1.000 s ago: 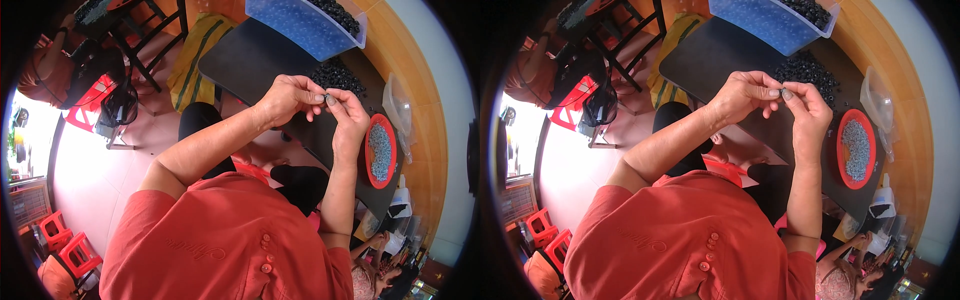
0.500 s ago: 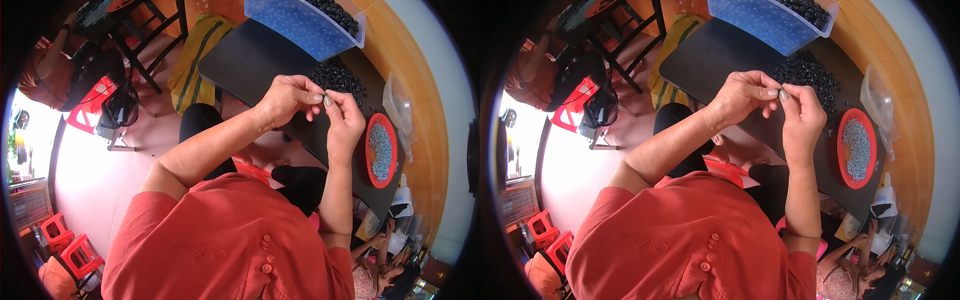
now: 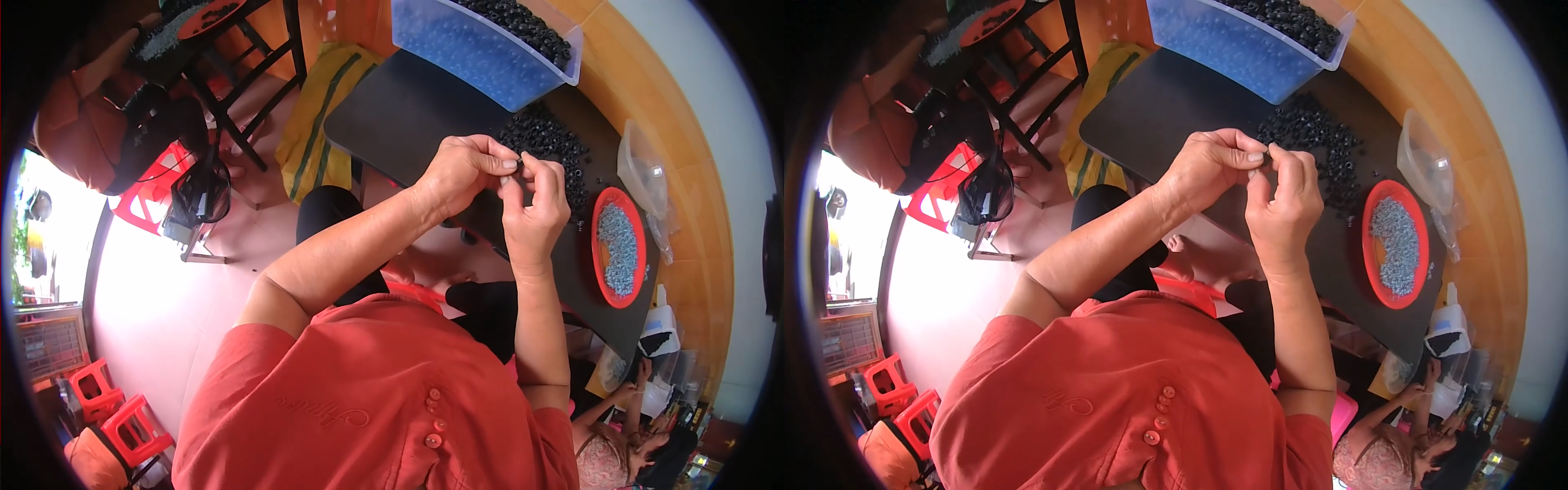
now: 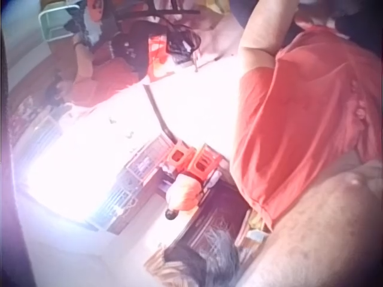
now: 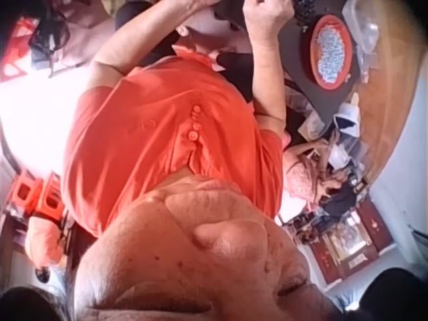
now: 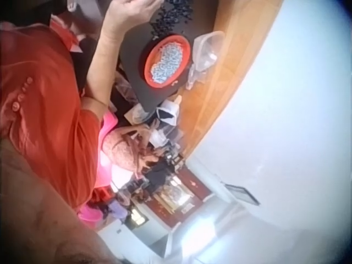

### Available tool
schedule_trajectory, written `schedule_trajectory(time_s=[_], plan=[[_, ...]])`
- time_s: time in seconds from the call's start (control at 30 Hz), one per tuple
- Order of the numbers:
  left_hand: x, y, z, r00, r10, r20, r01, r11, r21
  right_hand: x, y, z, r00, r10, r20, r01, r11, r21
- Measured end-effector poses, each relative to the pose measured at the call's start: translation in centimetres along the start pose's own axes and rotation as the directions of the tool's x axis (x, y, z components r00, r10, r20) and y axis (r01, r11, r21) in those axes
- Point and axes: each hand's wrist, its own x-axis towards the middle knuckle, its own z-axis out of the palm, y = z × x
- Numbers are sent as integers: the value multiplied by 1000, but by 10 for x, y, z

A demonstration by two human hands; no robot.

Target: Sorting small black items from a plastic container into a red dish at a workstation.

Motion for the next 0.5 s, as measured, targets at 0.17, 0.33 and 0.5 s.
schedule_trajectory(time_s=[0.17, 0.33, 0.5], plan=[[-2, -6, 8, 998, 16, -64, -15, 1000, 25, -2, 10, 7, 996, -60, -59, 54, 994, -95], [-4, 5, 11, 999, -43, -21, 44, 999, 24, -4, 15, 5, 990, -102, -101, 93, 992, -83], [1, 5, 10, 996, -81, 31, 75, 985, 152, -5, 14, -1, 998, -21, -64, 19, 999, -33]])
